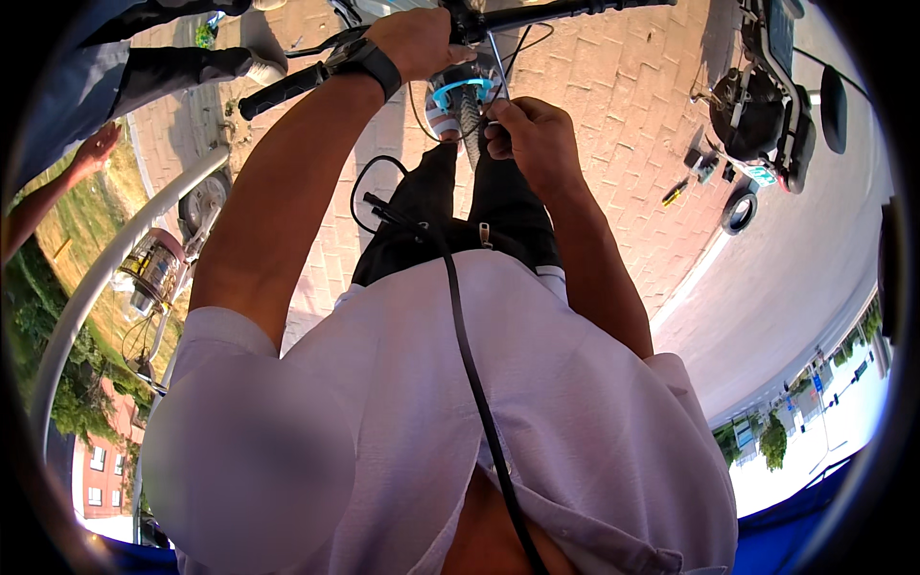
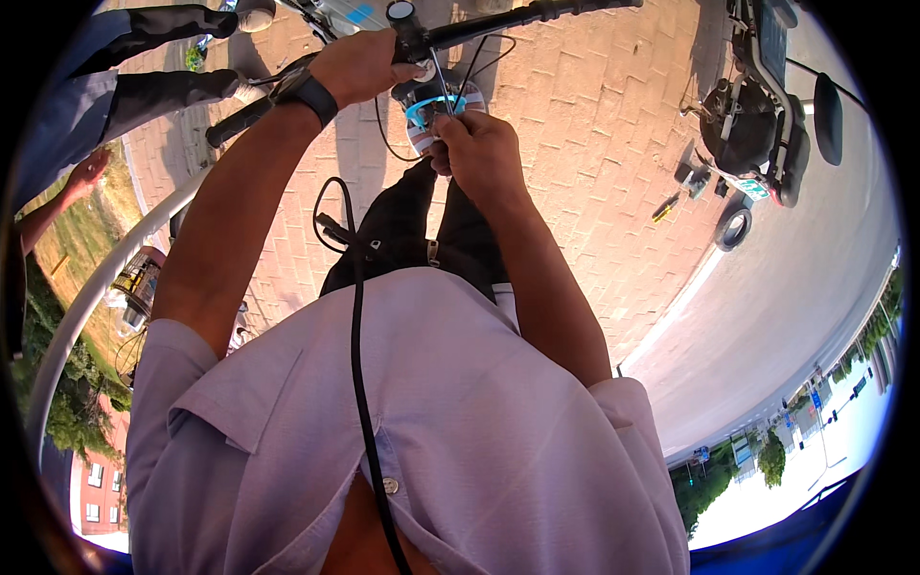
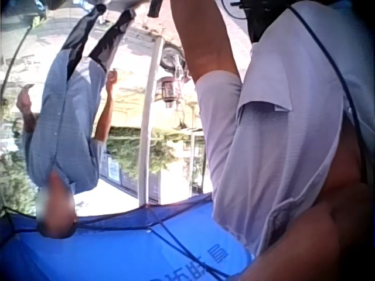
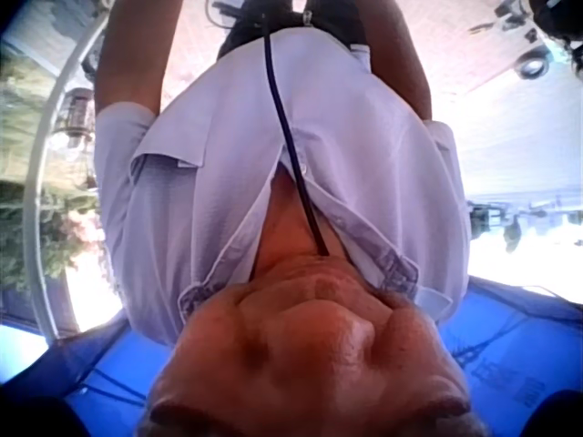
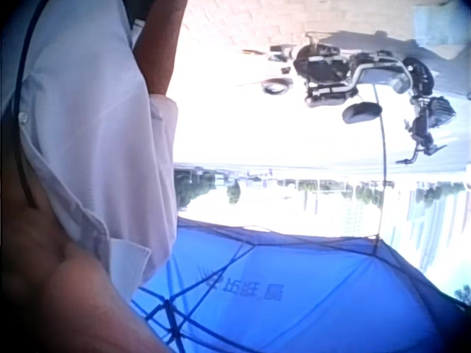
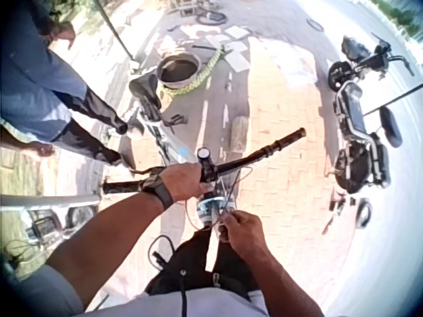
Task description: The person adjusts the bicycle's handlebar and brake cable using a screwdriver. They then walk to a cluttered workbench, retrieve a small tool, and return to the bicycle to continue adjustments on the handlebar area.
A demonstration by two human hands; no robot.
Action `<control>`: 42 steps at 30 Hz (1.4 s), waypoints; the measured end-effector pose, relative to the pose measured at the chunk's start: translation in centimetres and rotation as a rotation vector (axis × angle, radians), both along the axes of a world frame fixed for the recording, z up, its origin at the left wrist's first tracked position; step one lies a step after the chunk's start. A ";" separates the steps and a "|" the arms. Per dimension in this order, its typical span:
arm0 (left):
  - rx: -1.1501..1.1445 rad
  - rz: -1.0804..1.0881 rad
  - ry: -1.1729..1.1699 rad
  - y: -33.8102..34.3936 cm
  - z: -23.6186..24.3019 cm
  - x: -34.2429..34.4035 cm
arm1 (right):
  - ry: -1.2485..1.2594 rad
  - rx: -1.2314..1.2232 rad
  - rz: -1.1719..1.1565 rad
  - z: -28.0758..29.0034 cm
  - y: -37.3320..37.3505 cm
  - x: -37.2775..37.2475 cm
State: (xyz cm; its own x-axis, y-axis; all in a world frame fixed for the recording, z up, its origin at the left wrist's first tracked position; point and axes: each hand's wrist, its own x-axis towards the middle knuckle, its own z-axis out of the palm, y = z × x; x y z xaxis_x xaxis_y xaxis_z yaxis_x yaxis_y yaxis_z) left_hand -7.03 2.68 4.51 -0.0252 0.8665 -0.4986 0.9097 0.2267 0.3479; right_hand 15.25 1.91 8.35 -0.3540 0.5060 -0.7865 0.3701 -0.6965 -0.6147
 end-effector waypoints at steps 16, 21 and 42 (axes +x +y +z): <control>-0.005 -0.023 0.012 -0.1 -1.1 -0.4 | 0.061 0.183 -0.081 0.0 0.2 0.1; -0.003 -0.021 0.027 0.0 -1.2 -0.3 | 0.104 0.284 -0.154 -1.4 1.7 -0.7; 0.043 0.026 0.009 -0.3 -0.6 -0.2 | 0.231 0.327 -0.053 -2.7 5.2 -3.7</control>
State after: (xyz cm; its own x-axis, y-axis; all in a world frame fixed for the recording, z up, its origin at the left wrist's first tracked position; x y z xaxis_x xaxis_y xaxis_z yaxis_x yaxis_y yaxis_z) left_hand -7.23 2.41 3.92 -0.0524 0.8861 -0.4606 0.9070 0.2352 0.3493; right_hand 11.52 7.12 5.65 -0.4693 0.7386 -0.4840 0.1649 -0.4651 -0.8697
